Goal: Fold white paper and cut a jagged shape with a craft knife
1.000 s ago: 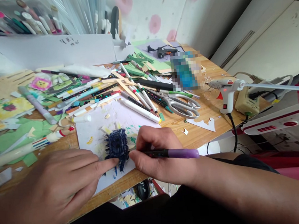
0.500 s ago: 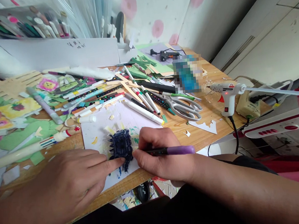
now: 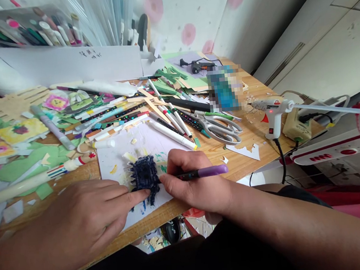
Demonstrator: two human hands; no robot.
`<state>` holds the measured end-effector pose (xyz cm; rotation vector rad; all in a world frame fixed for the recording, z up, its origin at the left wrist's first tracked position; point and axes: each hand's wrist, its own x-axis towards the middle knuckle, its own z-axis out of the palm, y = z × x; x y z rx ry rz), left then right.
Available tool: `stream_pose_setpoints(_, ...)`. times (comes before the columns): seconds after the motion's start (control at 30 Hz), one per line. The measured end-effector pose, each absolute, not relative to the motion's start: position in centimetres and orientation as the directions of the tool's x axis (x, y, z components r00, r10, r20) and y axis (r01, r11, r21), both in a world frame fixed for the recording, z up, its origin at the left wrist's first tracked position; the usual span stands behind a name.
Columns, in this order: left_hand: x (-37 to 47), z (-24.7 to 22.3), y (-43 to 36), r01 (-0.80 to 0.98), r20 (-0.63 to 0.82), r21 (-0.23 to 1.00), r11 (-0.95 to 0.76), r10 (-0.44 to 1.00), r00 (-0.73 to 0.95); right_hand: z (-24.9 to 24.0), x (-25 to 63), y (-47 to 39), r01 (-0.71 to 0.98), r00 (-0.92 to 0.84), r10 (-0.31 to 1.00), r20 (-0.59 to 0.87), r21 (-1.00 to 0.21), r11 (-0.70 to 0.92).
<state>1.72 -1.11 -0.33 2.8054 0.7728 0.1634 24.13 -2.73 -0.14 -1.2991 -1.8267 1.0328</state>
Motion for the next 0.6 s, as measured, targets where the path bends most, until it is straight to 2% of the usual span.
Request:
stream_pose_setpoints(0.13, 1.8, -0.2, -0.9, 0.489, 0.010, 0.248, -0.836, 0.507, 0.862, 0.0, 24.2, -2.7, 0.418, -0.292, 0.955, 0.055, -0.891, 0.179)
stream_pose_setpoints(0.27, 1.8, -0.1, -0.9, 0.492, 0.010, 0.256, -0.832, 0.511, 0.860, 0.0, 24.1, -2.3, 0.411, -0.189, 0.978, 0.088, -0.897, 0.160)
stream_pose_setpoints(0.4, 1.9, -0.1, -0.8, 0.484, 0.060, 0.280, -0.829, 0.519, 0.853, -0.1, 23.9, -1.7, 0.447, -0.204, 0.975, 0.085, -0.878, 0.170)
stream_pose_setpoints(0.6, 1.9, -0.3, -0.5, 0.455, 0.116, 0.283, -0.844, 0.502, 0.857, -0.1, 23.9, -1.2, 0.401, -0.180, 0.981, 0.079, -0.904, 0.146)
